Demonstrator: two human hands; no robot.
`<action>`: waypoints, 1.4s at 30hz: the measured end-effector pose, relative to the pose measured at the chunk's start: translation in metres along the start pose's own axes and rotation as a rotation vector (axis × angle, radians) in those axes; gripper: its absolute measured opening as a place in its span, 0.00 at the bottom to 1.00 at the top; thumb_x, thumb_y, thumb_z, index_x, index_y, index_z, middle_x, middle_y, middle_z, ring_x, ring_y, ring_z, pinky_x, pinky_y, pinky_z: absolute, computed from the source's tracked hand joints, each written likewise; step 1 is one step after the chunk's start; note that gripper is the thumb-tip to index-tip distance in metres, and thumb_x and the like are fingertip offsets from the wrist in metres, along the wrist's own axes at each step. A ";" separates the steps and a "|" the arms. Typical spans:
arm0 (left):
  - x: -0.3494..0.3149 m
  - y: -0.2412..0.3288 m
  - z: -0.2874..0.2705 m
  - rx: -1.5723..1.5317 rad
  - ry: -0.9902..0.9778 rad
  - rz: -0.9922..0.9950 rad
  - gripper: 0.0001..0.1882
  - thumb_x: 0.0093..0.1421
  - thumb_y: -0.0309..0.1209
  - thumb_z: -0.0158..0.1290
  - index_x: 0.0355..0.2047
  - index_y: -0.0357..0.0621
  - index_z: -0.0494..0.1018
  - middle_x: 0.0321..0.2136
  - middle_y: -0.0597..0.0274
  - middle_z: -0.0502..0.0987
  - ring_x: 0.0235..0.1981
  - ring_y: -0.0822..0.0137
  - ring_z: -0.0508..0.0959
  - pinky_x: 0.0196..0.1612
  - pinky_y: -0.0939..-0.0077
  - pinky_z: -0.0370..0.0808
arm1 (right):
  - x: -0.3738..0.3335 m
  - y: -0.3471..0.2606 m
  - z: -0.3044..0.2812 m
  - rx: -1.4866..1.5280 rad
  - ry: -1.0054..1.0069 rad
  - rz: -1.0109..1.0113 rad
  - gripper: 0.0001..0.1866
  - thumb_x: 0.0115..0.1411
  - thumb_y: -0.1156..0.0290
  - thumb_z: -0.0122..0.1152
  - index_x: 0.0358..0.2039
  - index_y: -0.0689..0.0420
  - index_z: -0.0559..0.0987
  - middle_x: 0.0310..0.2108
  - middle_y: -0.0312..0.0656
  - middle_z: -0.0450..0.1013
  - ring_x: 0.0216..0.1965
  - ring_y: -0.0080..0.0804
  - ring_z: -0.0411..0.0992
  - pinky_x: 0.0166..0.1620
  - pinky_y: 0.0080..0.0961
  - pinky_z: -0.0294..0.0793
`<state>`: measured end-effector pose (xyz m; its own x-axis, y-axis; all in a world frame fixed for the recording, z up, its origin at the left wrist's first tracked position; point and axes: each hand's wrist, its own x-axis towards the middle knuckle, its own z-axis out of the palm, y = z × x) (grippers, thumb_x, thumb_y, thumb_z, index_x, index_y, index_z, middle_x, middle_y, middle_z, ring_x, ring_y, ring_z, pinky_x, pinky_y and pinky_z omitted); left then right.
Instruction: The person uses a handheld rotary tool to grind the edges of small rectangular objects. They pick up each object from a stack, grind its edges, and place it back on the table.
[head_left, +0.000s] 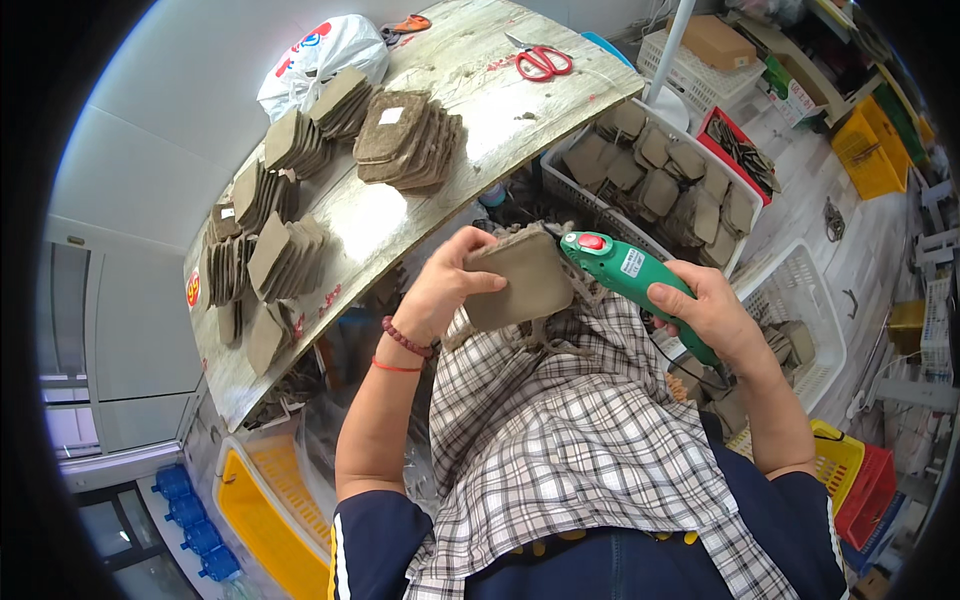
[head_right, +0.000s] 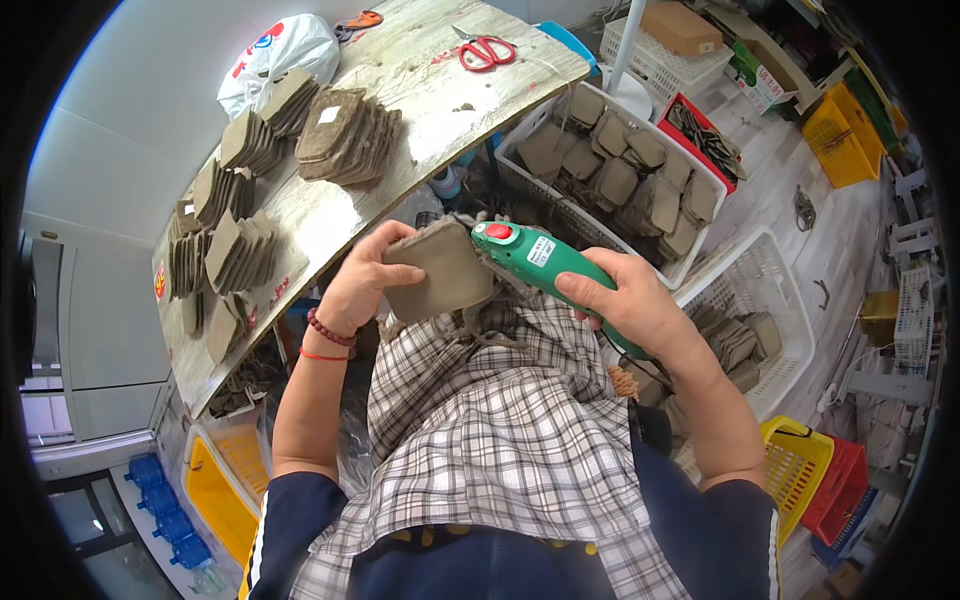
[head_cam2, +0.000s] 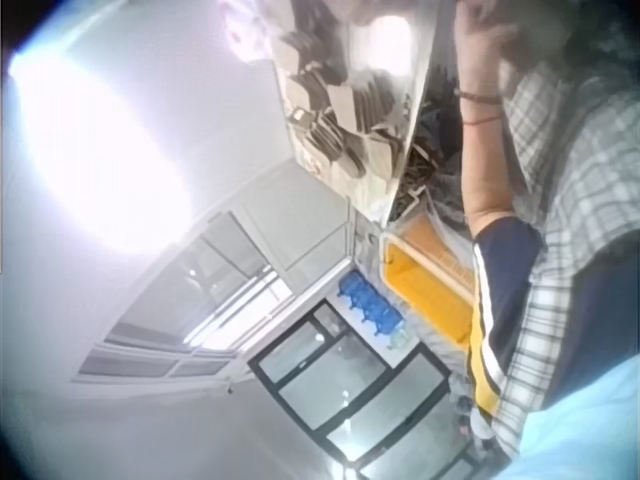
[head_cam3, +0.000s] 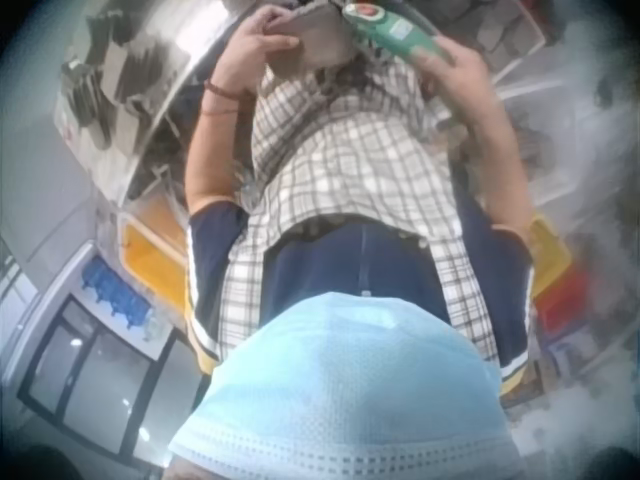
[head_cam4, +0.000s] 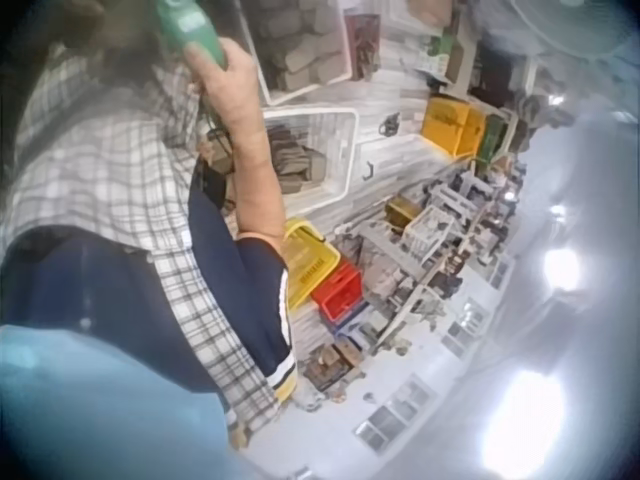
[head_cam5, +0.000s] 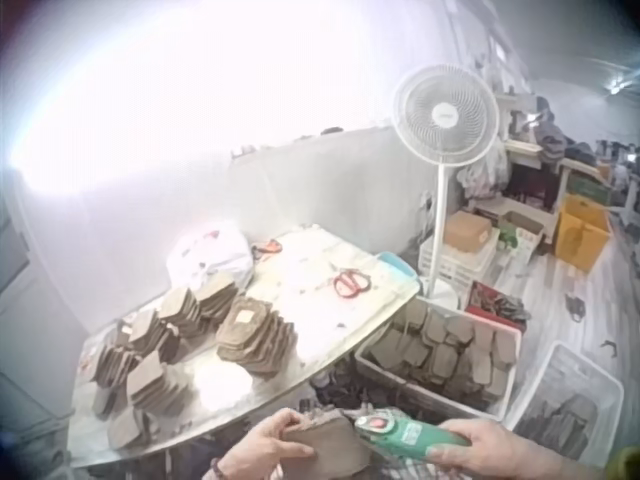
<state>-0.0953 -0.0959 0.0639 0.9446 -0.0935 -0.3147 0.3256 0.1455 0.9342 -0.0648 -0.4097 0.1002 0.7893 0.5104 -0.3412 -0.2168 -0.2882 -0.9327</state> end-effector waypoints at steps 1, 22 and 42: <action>0.000 -0.001 -0.003 0.030 0.048 0.009 0.13 0.51 0.17 0.58 0.37 0.40 0.70 0.31 0.66 0.77 0.33 0.75 0.76 0.39 0.81 0.74 | 0.000 0.000 -0.001 0.005 -0.018 0.018 0.22 0.60 0.53 0.61 0.37 0.62 0.77 0.22 0.34 0.70 0.20 0.17 0.66 0.25 0.16 0.67; -0.012 0.008 0.002 0.221 0.047 -0.037 0.17 0.48 0.19 0.63 0.38 0.38 0.74 0.31 0.63 0.79 0.31 0.74 0.78 0.37 0.80 0.76 | 0.007 0.002 0.009 -0.225 -0.111 -0.035 0.21 0.57 0.56 0.65 0.40 0.62 0.78 0.21 0.35 0.72 0.23 0.18 0.68 0.27 0.19 0.68; -0.085 -0.012 -0.087 0.206 0.284 0.122 0.34 0.51 0.16 0.54 0.61 0.43 0.63 0.44 0.63 0.75 0.43 0.72 0.74 0.50 0.79 0.70 | 0.027 0.017 0.034 0.090 -0.080 -0.025 0.18 0.61 0.57 0.60 0.38 0.62 0.76 0.23 0.33 0.69 0.23 0.18 0.66 0.27 0.17 0.66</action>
<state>-0.1755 -0.0045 0.0650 0.9591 0.1940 -0.2062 0.2224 -0.0654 0.9728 -0.0669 -0.3734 0.0711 0.7474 0.5809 -0.3222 -0.2511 -0.2021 -0.9466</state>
